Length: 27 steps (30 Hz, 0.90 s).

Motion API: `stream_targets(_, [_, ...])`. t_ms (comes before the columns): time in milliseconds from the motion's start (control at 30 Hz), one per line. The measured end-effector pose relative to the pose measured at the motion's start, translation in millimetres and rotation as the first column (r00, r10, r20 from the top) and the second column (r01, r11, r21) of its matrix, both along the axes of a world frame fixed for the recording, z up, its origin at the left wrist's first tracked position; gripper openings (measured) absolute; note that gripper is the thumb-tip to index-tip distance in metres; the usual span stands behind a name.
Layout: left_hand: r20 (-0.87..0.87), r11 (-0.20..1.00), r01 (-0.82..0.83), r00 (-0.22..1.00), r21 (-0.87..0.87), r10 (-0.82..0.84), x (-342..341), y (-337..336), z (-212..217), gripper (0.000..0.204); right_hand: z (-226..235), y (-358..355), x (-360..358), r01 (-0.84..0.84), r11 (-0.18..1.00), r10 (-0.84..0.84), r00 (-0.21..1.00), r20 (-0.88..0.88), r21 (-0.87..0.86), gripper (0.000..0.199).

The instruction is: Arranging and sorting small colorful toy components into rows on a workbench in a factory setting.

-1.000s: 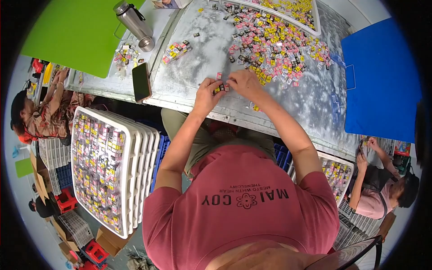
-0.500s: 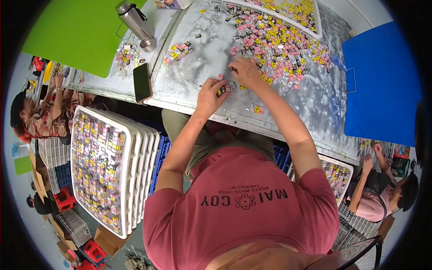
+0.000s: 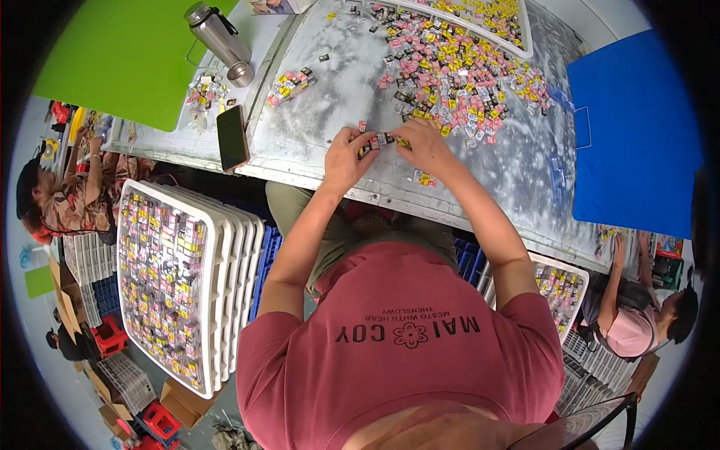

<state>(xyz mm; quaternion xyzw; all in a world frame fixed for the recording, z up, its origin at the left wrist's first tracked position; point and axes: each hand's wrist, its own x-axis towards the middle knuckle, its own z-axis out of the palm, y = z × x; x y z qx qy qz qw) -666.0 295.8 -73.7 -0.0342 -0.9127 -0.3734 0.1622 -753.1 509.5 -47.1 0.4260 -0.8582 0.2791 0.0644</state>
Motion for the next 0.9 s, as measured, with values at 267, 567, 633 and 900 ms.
stream_targets(267, [-0.029, 0.997, 0.013, 1.000, 0.081, -0.010, 0, -4, -6, 0.043, -15, 13, -7, 0.182, 0.982, -0.178, 0.980, -0.085, 0.048, 0.012])
stream_targets(567, [-0.005, 0.993, 0.023, 1.000, 0.119, -0.023, 4, -12, -13, 0.041, -17, -8, -2, 0.182, 0.983, -0.181, 0.982, 0.053, -0.015, 0.013])
stream_targets(633, [0.001, 0.990, 0.015, 1.000, 0.143, -0.015, 3, -12, -16, 0.040, -23, -8, -6, 0.147, 0.989, -0.143, 0.985, 0.093, -0.031, 0.014])
stream_targets(900, [0.028, 0.984, -0.028, 0.999, 0.178, 0.024, 6, -13, -17, 0.040, -8, -24, -22, 0.100, 0.993, -0.095, 0.992, 0.078, -0.067, 0.019])
